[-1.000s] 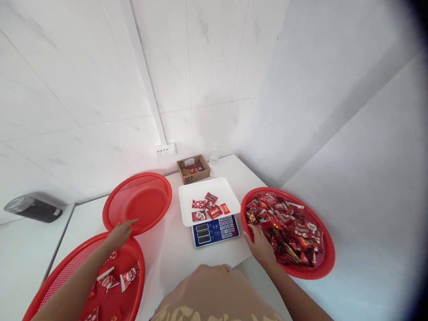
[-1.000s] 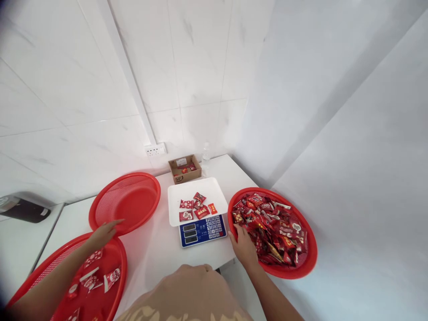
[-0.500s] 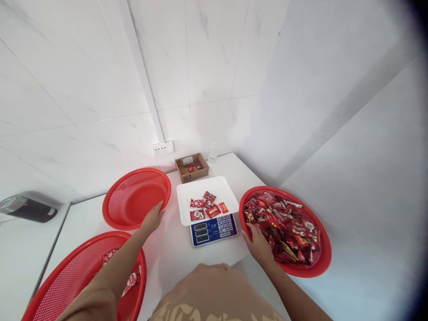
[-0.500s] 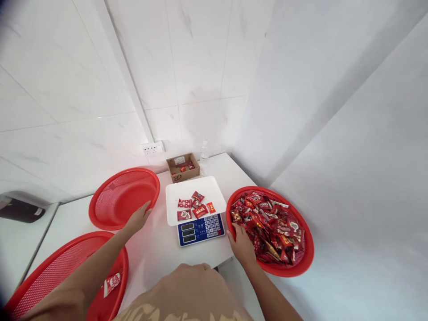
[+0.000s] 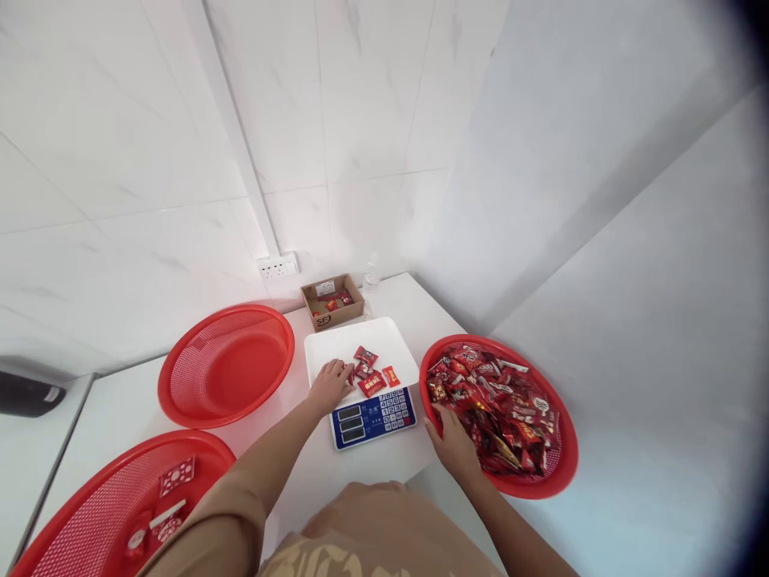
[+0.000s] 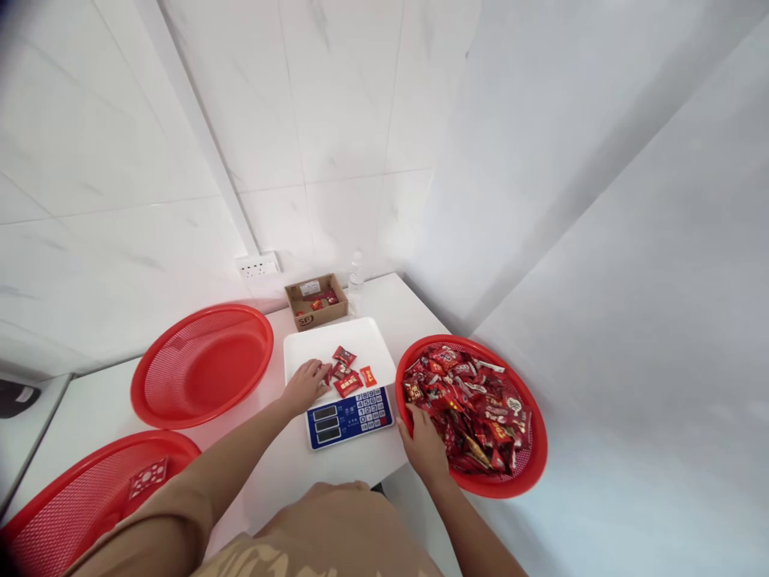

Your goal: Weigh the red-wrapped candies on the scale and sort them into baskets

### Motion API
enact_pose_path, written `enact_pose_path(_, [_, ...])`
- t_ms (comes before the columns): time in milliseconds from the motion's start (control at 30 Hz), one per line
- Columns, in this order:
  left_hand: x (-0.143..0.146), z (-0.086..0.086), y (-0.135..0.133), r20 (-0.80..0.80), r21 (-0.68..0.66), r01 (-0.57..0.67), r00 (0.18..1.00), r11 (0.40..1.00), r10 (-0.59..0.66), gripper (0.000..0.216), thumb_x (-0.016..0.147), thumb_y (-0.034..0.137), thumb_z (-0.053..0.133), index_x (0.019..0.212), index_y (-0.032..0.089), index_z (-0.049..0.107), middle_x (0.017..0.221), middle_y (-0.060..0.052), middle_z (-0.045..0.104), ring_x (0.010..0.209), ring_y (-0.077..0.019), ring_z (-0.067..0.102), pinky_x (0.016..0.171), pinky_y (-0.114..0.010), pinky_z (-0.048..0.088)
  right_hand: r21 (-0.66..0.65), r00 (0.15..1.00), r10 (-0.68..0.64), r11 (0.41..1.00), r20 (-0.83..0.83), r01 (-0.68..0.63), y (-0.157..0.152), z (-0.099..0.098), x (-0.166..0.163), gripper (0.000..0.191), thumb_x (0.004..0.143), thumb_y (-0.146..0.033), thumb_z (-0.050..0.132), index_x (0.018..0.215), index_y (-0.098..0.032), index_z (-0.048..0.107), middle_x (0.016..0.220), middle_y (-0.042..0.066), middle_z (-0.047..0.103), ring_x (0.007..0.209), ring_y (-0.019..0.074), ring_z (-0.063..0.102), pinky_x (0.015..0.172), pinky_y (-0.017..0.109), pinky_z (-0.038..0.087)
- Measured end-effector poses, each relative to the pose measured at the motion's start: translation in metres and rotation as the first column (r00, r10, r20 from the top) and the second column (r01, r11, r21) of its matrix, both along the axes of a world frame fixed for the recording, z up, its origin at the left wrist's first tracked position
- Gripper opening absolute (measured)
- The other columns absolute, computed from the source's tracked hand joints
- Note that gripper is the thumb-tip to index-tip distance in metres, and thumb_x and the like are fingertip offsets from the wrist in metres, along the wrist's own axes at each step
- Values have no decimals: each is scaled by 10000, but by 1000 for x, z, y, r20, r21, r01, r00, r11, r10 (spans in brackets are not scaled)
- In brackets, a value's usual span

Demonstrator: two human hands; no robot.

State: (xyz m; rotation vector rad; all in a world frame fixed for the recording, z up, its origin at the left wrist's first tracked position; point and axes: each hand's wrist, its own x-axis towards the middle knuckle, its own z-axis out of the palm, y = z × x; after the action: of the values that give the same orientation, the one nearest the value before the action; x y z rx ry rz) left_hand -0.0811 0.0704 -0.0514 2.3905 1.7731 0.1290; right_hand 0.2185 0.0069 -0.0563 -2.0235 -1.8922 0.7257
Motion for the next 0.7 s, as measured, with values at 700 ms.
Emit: enact_pose_path(700, [-100, 44, 2, 36, 201, -544, 835, 815, 549, 494, 893, 418, 349, 1286, 145, 472, 1394, -169, 413, 1305, -322, 330, 1043, -484, 292, 13, 998, -6, 1000, -58, 7, 1, -4, 2, 472, 858, -442, 359, 1223, -172, 486, 1242, 127, 540, 1139, 246, 515, 918, 378, 425])
